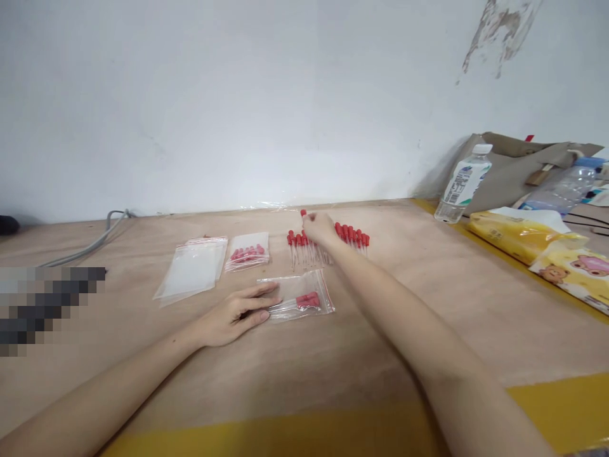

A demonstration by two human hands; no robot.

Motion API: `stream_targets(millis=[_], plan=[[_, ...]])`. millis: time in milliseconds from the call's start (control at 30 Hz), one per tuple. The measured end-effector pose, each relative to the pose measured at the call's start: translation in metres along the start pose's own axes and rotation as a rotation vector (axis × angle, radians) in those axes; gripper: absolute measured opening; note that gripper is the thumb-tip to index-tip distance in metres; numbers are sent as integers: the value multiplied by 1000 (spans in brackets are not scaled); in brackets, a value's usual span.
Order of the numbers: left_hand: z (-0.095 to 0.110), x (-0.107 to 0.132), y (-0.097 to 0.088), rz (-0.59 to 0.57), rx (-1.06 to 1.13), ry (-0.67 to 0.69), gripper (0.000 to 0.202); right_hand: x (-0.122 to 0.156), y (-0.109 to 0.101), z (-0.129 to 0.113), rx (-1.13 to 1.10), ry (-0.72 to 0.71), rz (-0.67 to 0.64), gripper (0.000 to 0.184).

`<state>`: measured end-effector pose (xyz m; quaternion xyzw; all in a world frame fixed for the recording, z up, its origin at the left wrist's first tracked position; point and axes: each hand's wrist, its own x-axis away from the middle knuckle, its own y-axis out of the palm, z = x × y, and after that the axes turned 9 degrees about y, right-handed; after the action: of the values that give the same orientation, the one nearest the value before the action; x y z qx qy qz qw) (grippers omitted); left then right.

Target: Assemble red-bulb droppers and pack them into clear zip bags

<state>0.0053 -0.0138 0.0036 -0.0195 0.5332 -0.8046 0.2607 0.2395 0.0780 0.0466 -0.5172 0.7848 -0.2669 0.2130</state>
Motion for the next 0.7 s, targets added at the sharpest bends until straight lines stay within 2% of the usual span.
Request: stream_targets(millis=[33,100,167,233,333,433,533,700], plan=[[-1,0,0,0,-2,4,37,5,-10,8,-74,-33,-5,23],[-2,0,1,4,-4,18,36,18,-29,30,-453,-76,14,16],[-3,1,2,10,-7,32,36,33,-44,56,-671,-106,48,31],[-3,1,2,21,-13,43,36,46,-52,82,-761,-99,42,42],[-3,2,2,28,-28,39,36,63,-54,107,-848,-38,16,45],[-1,1,2,8,-45,19,36,72,-47,114,-912,2,-14,46],[0,1,2,-5,-64,13,37,77,-39,111,-946,40,-50,48],[1,1,2,10,-73,10,38,87,-33,106,-946,61,-204,49]])
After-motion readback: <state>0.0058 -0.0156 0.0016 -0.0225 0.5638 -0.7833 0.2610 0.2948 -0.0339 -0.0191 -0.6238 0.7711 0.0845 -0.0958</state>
